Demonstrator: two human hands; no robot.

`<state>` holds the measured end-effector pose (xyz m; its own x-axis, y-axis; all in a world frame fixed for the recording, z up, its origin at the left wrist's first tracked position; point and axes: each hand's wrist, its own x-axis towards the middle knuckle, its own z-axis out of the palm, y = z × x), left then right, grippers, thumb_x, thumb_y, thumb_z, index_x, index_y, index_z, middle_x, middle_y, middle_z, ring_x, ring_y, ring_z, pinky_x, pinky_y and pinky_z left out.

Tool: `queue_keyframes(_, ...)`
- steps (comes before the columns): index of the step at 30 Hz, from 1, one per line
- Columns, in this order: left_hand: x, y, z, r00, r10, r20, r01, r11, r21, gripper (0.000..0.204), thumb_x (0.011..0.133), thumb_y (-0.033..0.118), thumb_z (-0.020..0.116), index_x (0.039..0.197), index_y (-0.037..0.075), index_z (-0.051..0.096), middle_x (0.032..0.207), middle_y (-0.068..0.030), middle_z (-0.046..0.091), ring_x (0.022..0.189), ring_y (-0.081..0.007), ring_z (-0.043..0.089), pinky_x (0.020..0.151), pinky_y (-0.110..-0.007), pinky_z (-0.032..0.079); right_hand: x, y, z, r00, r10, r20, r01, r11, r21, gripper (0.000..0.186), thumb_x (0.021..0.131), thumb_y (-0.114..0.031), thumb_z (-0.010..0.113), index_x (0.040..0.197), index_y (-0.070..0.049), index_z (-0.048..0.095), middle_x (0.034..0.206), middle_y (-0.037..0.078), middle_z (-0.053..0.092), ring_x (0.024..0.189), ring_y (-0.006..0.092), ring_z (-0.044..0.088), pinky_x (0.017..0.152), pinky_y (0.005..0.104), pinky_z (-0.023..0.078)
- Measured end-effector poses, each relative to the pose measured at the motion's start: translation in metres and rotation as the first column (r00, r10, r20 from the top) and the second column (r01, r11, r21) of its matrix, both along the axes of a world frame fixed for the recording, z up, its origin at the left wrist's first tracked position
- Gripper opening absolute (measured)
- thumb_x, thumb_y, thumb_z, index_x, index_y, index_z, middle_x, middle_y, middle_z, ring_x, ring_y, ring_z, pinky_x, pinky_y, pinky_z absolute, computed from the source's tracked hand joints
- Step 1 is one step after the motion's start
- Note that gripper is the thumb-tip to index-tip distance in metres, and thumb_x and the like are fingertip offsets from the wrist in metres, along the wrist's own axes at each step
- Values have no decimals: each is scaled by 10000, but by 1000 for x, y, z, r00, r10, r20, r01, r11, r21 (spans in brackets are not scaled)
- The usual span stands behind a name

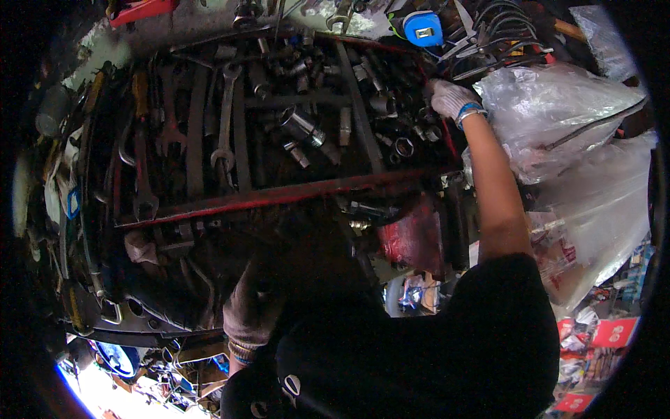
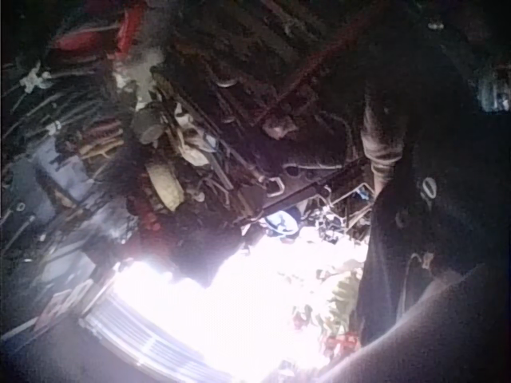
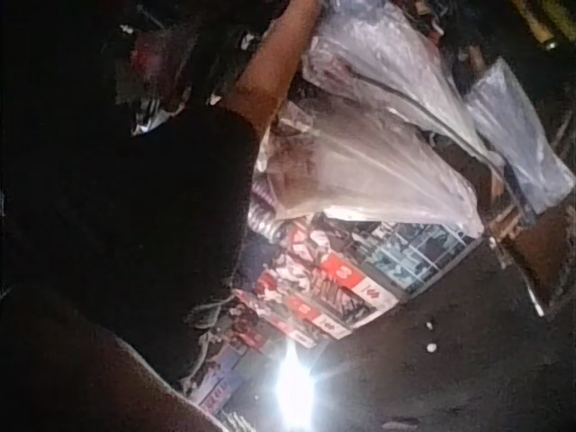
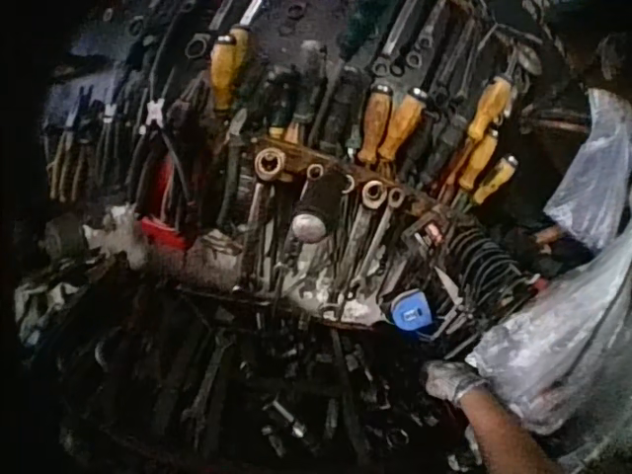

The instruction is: The person removes cylindrical metal parts from an engine block and places them into a bucket. They repeatedly retrieve parts from the bucket, inspect them, and attempt to fit them into the engine block. The person also retrieves a socket from a tool rack and attaches it to a ratchet.

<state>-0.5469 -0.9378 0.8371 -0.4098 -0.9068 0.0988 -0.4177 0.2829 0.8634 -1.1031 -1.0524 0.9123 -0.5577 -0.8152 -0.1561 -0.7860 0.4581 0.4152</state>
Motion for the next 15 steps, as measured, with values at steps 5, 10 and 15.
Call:
queue_keyframes(5, 0, 2, 0, 997, 10, 75, -14, 998, 54, 661, 781, 131, 793, 1387, 43, 545, 979, -142, 728, 817, -266, 723, 705, -343, 579, -44, -31, -49, 954, 299, 1, -298, 951, -81, 303, 931, -236, 522, 1144, -91, 681, 1314, 193, 603, 1200, 364, 591, 916, 516, 508)
queue_keyframes(10, 1, 3, -8, 1000, 14, -1, -14, 999, -49, 661, 772, 104, 795, 1382, 40, 548, 966, -125, 730, 814, -254, 724, 694, -335, 578, -43, -57, -50, 974, 225, 32, -227, 965, 131, 551, 903, -350, 599, 1422, -181, 531, 1490, 120, 490, 1329, 321, 500, 1121, 409, 384)
queue_keyframes(15, 2, 4, -10, 1000, 9, -7, -9, 1000, 15, 655, 772, 89, 785, 1378, 31, 542, 982, -126, 729, 837, -253, 724, 705, -335, 580, 1, -50, -13, 973, 40, 226, -68, 991, 118, 706, 758, -306, 708, 1428, -179, 525, 1417, 148, 559, 1278, 340, 548, 1069, 409, 444)
